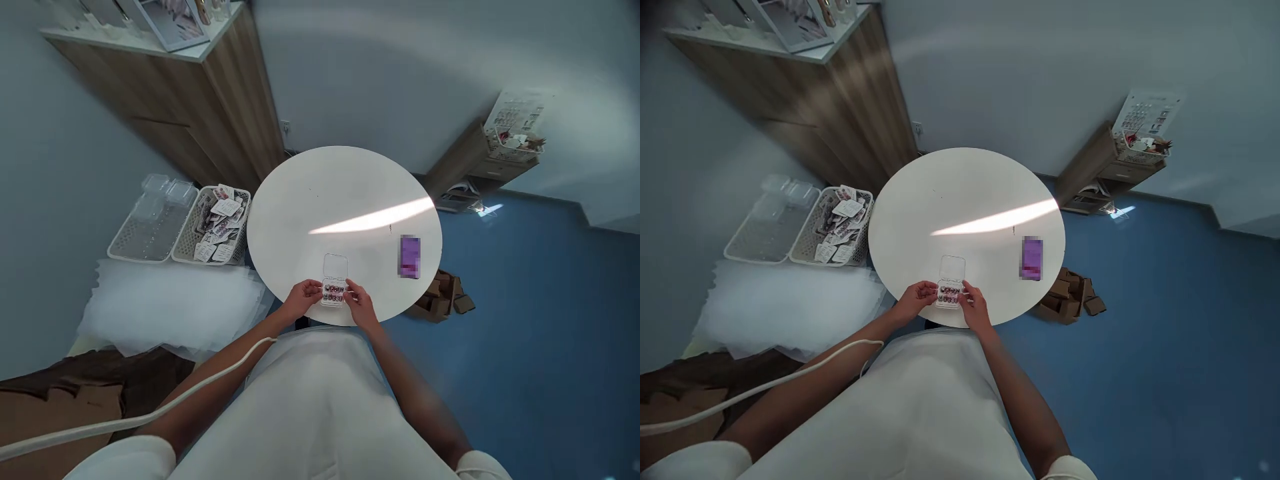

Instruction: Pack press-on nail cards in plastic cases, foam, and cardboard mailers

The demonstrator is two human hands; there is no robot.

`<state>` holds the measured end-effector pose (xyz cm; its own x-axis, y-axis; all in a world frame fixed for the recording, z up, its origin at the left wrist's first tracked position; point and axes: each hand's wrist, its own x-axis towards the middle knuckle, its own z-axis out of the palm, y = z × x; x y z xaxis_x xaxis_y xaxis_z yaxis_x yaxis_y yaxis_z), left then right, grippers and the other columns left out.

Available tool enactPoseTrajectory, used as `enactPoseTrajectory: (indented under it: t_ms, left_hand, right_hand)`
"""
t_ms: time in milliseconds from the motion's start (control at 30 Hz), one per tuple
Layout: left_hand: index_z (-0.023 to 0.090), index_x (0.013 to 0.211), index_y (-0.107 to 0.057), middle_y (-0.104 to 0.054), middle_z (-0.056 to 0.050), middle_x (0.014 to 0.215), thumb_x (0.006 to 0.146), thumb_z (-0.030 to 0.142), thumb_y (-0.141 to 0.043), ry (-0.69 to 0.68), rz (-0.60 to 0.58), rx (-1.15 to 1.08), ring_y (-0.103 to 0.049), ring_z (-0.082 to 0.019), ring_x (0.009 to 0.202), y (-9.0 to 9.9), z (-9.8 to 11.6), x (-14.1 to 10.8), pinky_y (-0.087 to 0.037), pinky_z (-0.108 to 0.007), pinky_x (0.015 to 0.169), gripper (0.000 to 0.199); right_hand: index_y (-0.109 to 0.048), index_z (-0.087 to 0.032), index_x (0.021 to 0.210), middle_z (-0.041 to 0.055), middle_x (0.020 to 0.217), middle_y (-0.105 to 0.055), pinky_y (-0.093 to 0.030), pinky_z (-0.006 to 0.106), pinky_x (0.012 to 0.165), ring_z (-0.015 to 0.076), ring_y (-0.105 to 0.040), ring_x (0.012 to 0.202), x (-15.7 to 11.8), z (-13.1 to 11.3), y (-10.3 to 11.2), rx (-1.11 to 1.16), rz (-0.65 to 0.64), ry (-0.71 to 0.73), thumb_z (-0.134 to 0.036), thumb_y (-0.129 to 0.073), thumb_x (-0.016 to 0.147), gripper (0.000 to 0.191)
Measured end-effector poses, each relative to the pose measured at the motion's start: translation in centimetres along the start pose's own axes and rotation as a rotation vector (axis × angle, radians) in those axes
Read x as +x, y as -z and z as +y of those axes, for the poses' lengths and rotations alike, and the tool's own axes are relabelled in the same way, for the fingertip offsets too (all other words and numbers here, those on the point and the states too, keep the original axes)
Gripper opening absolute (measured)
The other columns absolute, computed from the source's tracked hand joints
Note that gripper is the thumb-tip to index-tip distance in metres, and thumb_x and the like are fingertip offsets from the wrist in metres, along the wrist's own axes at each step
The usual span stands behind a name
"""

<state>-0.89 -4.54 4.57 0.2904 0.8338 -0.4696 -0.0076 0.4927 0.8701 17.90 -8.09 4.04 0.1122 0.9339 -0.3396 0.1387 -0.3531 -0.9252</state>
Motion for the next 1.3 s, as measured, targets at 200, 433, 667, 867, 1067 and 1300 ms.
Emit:
enactPoseTrajectory:
  t_ms: [200, 433, 667, 867, 1067, 1300]
  left_hand:
    - [0.014, 0.091, -0.056, -0.061, -0.002, 0.075, 0.058, 0.033, -0.074, 0.013, -0.178, -0.056, -0.057, -0.012, 0.070, 2.4, 1.0, -2.1, -0.044, -0.027, 0.067, 0.042]
    - [0.015, 0.093, -0.055, -0.063, -0.003, 0.079, 0.057, 0.028, -0.076, 0.133, -0.337, -0.166, -0.059, -0.011, 0.069, 4.1, 1.9, -4.1, -0.044, -0.026, 0.067, 0.044]
    - [0.017, 0.098, -0.055, -0.064, -0.007, 0.090, 0.061, 0.026, -0.075, 0.236, -0.401, -0.279, -0.061, -0.013, 0.077, 4.5, 2.5, -4.9, -0.047, -0.029, 0.071, 0.043]
    - [0.021, 0.097, -0.057, -0.062, -0.006, 0.092, 0.070, 0.030, -0.066, 0.280, -0.448, -0.346, -0.060, -0.013, 0.079, 4.3, 2.8, -5.2, -0.048, -0.028, 0.070, 0.030]
    - [0.022, 0.101, -0.055, -0.061, -0.008, 0.098, 0.074, 0.047, -0.056, 0.284, -0.471, -0.327, -0.060, -0.016, 0.083, 4.3, 2.6, -6.1, -0.049, -0.032, 0.072, 0.037]
    - [0.020, 0.104, -0.050, -0.063, -0.005, 0.088, 0.062, 0.032, -0.073, 0.210, -0.382, -0.202, -0.061, -0.012, 0.072, 3.5, 1.6, -6.3, -0.046, -0.032, 0.076, 0.049]
  right_hand:
    - [-0.057, -0.023, 0.109, 0.0057, 0.102, -0.062, -0.047, 0.034, 0.076, 0.0160, -0.059, 0.080, -1.2, -1.2, -0.8, 0.215, -0.049, -0.069, -0.054, -0.054, 0.071, 0.049]
    - [-0.053, -0.026, 0.109, 0.0037, 0.099, -0.063, -0.049, 0.035, 0.076, 0.0169, -0.061, 0.086, -2.9, -3.3, -2.6, 0.414, -0.075, -0.075, -0.047, -0.063, 0.067, 0.049]
    - [-0.054, -0.027, 0.105, 0.0042, 0.107, -0.060, -0.051, 0.034, 0.070, 0.0162, -0.062, 0.081, -5.1, -3.6, -3.5, 0.356, 0.014, -0.028, -0.052, -0.060, 0.067, 0.045]
    - [-0.059, -0.025, 0.100, 0.0035, 0.103, -0.062, -0.048, 0.037, 0.080, 0.0170, -0.062, 0.085, -6.8, -3.5, -3.5, 0.446, -0.032, 0.014, -0.048, -0.066, 0.063, 0.044]
    - [-0.062, -0.023, 0.096, 0.0044, 0.097, -0.065, -0.047, 0.036, 0.082, 0.0178, -0.060, 0.089, -7.3, -3.2, -3.8, 0.496, -0.028, -0.009, -0.047, -0.067, 0.063, 0.041]
    - [-0.050, -0.028, 0.115, 0.0041, 0.115, -0.056, -0.048, 0.035, 0.082, 0.0188, -0.058, 0.098, -7.7, -3.6, -3.9, 0.503, -0.034, -0.026, -0.048, -0.064, 0.064, 0.056]
